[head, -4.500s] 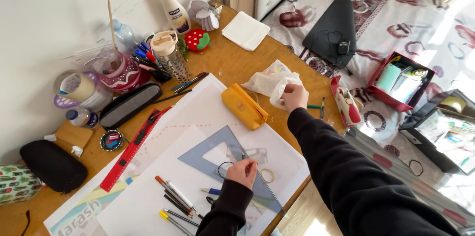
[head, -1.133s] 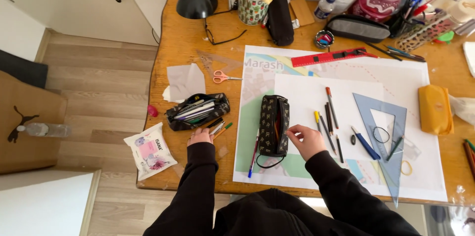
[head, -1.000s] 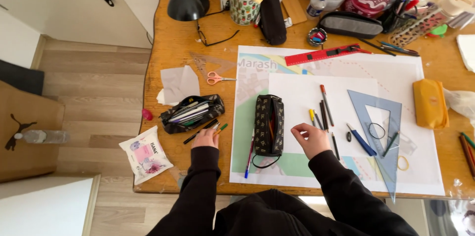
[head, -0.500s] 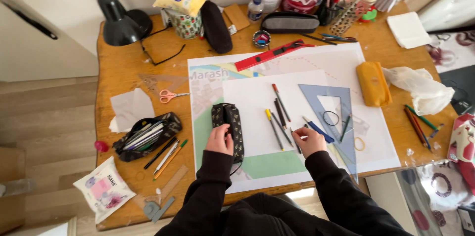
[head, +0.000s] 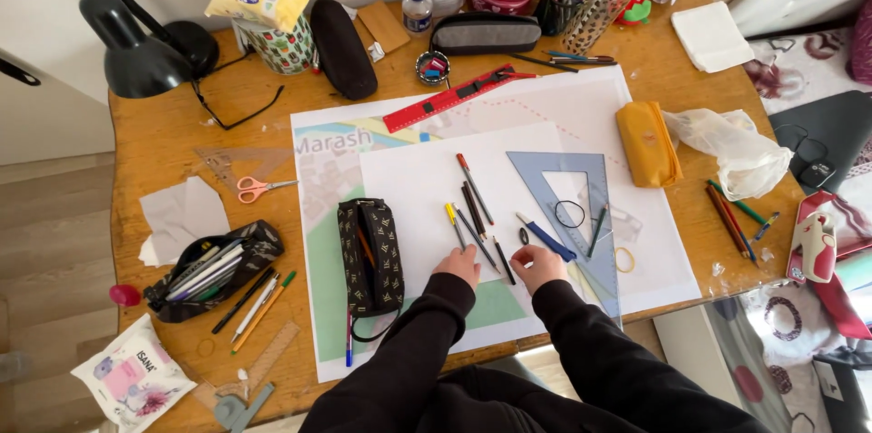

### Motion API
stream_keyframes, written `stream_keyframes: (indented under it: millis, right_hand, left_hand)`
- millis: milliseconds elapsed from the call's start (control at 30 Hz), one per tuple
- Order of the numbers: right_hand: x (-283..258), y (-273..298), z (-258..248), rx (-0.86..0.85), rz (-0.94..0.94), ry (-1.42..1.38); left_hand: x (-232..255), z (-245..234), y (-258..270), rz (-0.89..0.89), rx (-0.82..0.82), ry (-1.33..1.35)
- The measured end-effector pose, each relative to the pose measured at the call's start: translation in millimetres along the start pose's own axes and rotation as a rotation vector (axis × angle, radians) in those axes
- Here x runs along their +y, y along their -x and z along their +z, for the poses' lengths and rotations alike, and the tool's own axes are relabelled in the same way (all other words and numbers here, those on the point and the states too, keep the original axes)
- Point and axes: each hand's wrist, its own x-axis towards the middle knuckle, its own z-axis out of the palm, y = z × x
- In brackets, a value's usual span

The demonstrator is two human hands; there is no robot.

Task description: Organizing pens, pencils, and other drawing tools into a pencil case on a desk.

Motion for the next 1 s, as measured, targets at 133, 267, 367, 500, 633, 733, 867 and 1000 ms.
stream_keyframes:
  millis: [133, 267, 367, 500, 633, 733, 867, 1000]
  right_hand:
    - [33.5, -13.6, 1.2, 0.007, 0.031, 0.008]
    - [56.8, -21.3, 3.1, 0.04, 0.058, 0.031]
    - [60.2, -21.2, -0.3, 0.055, 0.071, 0.042]
    - [62.5, -28.6, -6.4, 0.101, 0.079, 0.05]
    - [51.1, -28.5, -28.5, 0.132, 0.071, 0.053]
    - [46.3, -31.1, -38.1, 0.215, -0.066, 0.091]
    - [55.2, -52.6, -27.4, 0.182, -0.071, 0.148]
    - [36.9, -52.4, -29.8, 0.177, -0.002, 0.079]
  left_hand:
    - [-12.2, -13.9, 22.7, -0.055, 0.08, -0.015]
    - [-15.9, -64.8, 56.1, -0.215, 0.04, 0.049]
    - [-13.9, -86.3, 66.6, -0.355, 0.009, 0.132]
    - [-34.7, -54.5, 47.4, -0.501, 0.052, 0.314]
    - [-34.8, -54.9, 53.0, -0.511, 0.086, 0.348]
    - [-30.6, -56.7, 62.9, -0.5, 0.169, 0.409]
    - [-9.4, -83.9, 88.4, -0.485, 0.192, 0.614]
    - [5.3, -113.3, 113.6, -0.385, 0.234, 0.833]
